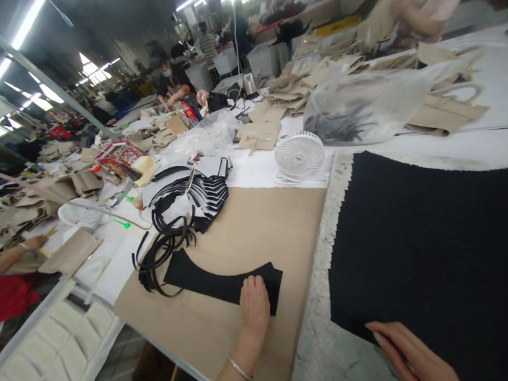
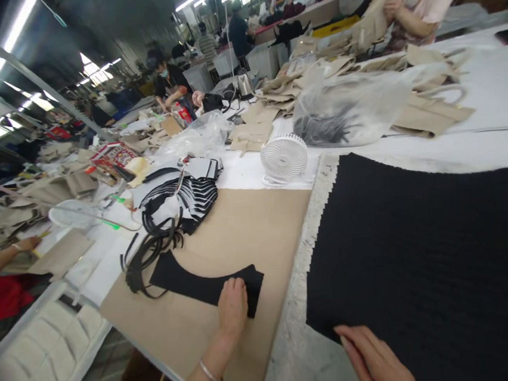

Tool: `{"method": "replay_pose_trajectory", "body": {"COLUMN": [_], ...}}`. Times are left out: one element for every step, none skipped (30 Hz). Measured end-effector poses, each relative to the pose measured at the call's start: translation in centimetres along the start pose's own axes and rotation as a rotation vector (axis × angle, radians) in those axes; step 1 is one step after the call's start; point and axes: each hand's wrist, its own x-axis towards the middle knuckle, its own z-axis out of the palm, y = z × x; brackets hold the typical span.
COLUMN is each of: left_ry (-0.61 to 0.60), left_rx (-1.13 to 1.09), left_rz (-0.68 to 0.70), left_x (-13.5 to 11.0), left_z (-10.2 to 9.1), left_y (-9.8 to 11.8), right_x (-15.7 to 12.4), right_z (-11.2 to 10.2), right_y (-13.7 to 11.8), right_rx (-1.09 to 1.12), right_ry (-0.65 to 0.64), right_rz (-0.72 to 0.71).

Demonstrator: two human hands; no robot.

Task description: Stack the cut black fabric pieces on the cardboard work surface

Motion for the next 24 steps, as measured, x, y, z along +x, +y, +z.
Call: {"method": "replay_pose_trajectory", "body": {"left_ry": [-0.014,-0.029,-0.045,-0.062,-0.078,-0.094,-0.109,-0.123,-0.136,-0.147,-0.156,-0.163,-0.168,-0.172,-0.175,-0.179,-0.181,-0.183,-0.182,-0.177,-0.168,-0.155,-0.139,-0.118], "left_rx": [-0.017,-0.038,-0.062,-0.087,-0.114,-0.141,-0.169,-0.196,-0.223,-0.248,-0.271,-0.291,-0.308,-0.324,-0.338,-0.350,-0.359,-0.367,-0.373,-0.377,-0.381,-0.383,-0.385,-0.386], "left_rz": [-0.010,-0.023,-0.041,-0.064,-0.091,-0.118,-0.141,-0.158,-0.168,-0.175,-0.180,-0.185,-0.189,-0.194,-0.197,-0.200,-0.201,-0.201,-0.200,-0.199,-0.200,-0.205,-0.215,-0.232], "left_x": [0.3,0.6,0.9,1.2,1.6,1.9,2.2,2.5,2.7,2.8,2.9,3.0,3.0,3.0,3.0,3.0,3.0,3.1,3.1,3.2,3.4,3.7,4.0,4.5], "left_z": [-0.1,-0.3,-0.5,-0.6,-0.8,-0.9,-1.0,-1.0,-1.1,-1.1,-1.2,-1.3,-1.3,-1.4,-1.5,-1.5,-1.6,-1.7,-1.8,-1.9,-2.1,-2.3,-2.6,-3.1], "left_y": [-0.2,-0.4,-0.6,-0.9,-1.2,-1.4,-1.8,-2.1,-2.4,-2.7,-2.9,-3.2,-3.3,-3.4,-3.5,-3.5,-3.5,-3.5,-3.5,-3.5,-3.7,-4.0,-4.5,-5.3], "right_x": [1.1,2.3,3.4,4.5,5.5,6.5,7.3,8.1,8.9,9.5,10.1,10.6,11.0,11.4,11.7,11.9,12.1,12.2,12.3,12.3,12.3,12.2,12.2,12.1], "right_z": [0.7,1.5,2.3,3.2,4.1,5.0,6.0,6.9,7.9,8.8,9.7,10.5,11.3,11.9,12.5,13.0,13.4,13.7,13.9,14.1,14.2,14.4,14.6,14.8], "right_y": [-1.5,-3.0,-4.5,-5.8,-7.0,-7.9,-8.7,-9.2,-9.6,-9.8,-9.9,-9.9,-9.9,-9.8,-9.7,-9.6,-9.6,-9.6,-9.6,-9.7,-9.7,-9.8,-9.9,-10.0], "right_rx": [0.030,0.064,0.100,0.133,0.159,0.175,0.176,0.164,0.141,0.111,0.074,0.036,-0.005,-0.048,-0.095,-0.144,-0.195,-0.245,-0.289,-0.328,-0.359,-0.383,-0.401,-0.415], "right_ry": [-0.018,-0.035,-0.053,-0.084,-0.117,-0.152,-0.189,-0.224,-0.256,-0.288,-0.316,-0.339,-0.356,-0.365,-0.369,-0.371,-0.371,-0.368,-0.362,-0.355,-0.347,-0.340,-0.331,-0.322], "right_rz": [0.012,0.013,0.009,0.002,-0.010,-0.023,-0.039,-0.059,-0.083,-0.109,-0.135,-0.159,-0.179,-0.196,-0.209,-0.218,-0.224,-0.227,-0.228,-0.225,-0.220,-0.214,-0.207,-0.200]}}
